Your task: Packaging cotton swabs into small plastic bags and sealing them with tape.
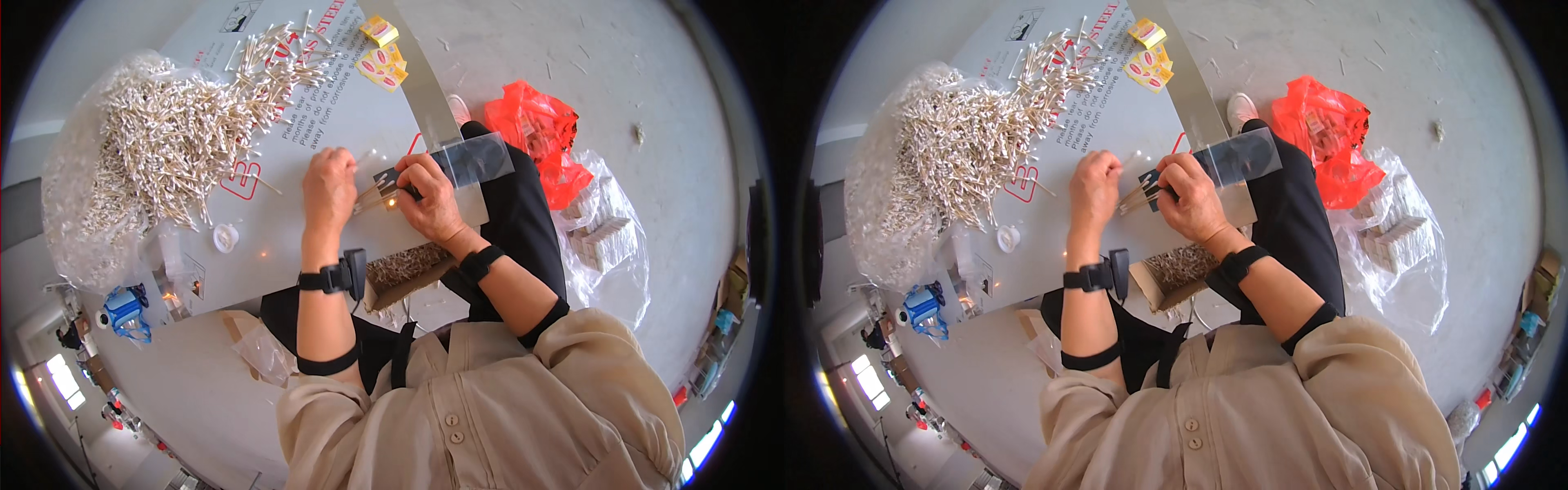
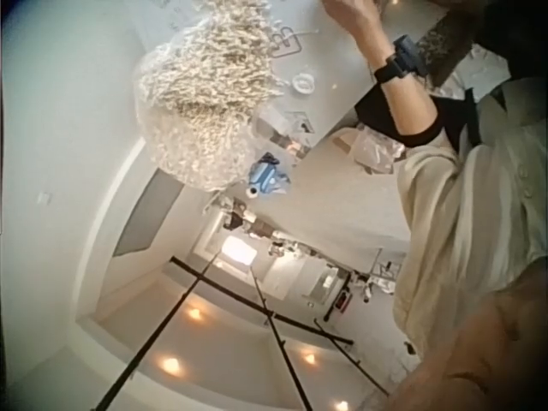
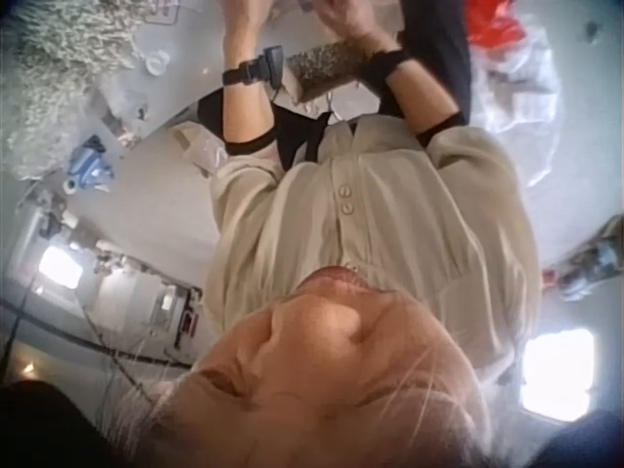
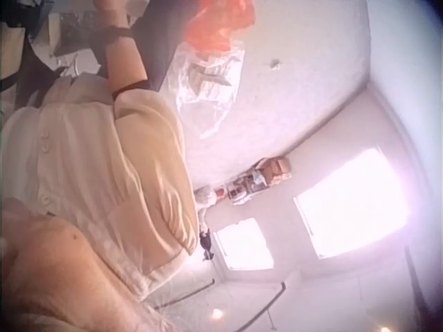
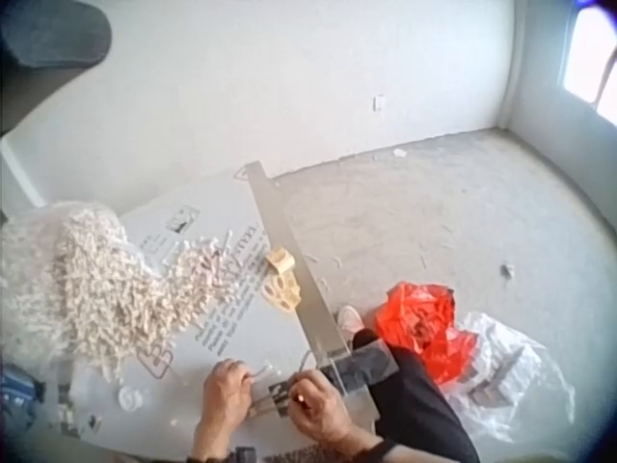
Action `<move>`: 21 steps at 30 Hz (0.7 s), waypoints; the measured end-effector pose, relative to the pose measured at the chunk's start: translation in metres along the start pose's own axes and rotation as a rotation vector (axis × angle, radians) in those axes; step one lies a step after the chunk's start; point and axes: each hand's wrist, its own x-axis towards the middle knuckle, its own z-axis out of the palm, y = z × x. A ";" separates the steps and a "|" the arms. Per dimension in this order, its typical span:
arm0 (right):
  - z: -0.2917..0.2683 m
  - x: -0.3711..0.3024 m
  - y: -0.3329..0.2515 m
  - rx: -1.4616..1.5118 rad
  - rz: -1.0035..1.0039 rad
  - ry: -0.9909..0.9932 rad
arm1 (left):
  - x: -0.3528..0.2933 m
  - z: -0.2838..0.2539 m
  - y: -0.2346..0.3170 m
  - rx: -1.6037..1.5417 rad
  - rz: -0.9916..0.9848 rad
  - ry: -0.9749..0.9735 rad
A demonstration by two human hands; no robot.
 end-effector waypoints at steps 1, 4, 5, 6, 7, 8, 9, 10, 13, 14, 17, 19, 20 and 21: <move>0.001 0.001 -0.002 0.006 -0.008 0.004 | -0.007 0.001 0.001 0.008 0.004 0.007; -0.001 0.002 -0.004 -0.034 -0.056 -0.045 | -0.020 0.008 0.005 0.032 0.061 0.016; -0.003 0.001 -0.003 -0.067 -0.050 -0.072 | -0.020 0.008 0.007 -0.071 0.025 0.011; -0.005 0.001 -0.001 -0.103 -0.043 -0.098 | -0.017 0.009 0.007 -0.175 -0.009 0.005; -0.004 0.001 -0.002 -0.104 -0.041 -0.111 | -0.009 0.006 0.001 -0.155 0.029 0.075; -0.004 0.002 -0.004 -0.100 -0.048 -0.111 | 0.001 0.005 -0.010 -0.150 0.029 0.081; -0.004 0.003 -0.006 -0.106 -0.049 -0.131 | 0.014 0.003 -0.021 -0.173 -0.026 0.151; -0.005 0.004 -0.008 -0.115 -0.047 -0.150 | 0.029 0.003 -0.033 -0.199 -0.080 0.219; -0.003 0.004 -0.008 -0.122 -0.048 -0.159 | 0.079 0.001 -0.055 -0.172 -0.173 0.284; -0.005 0.003 -0.007 -0.126 -0.035 -0.163 | 0.095 -0.004 -0.046 0.109 -0.009 0.329; -0.005 0.005 -0.011 -0.142 -0.036 -0.170 | 0.132 -0.011 -0.051 0.454 0.181 0.311; -0.004 0.006 -0.011 -0.140 -0.041 -0.177 | 0.149 -0.016 -0.061 0.538 0.243 0.222; -0.004 0.006 -0.011 -0.142 -0.038 -0.176 | 0.152 -0.017 -0.064 0.536 0.244 0.221; -0.003 0.006 -0.011 -0.139 -0.050 -0.172 | 0.154 -0.020 -0.067 0.527 0.265 0.159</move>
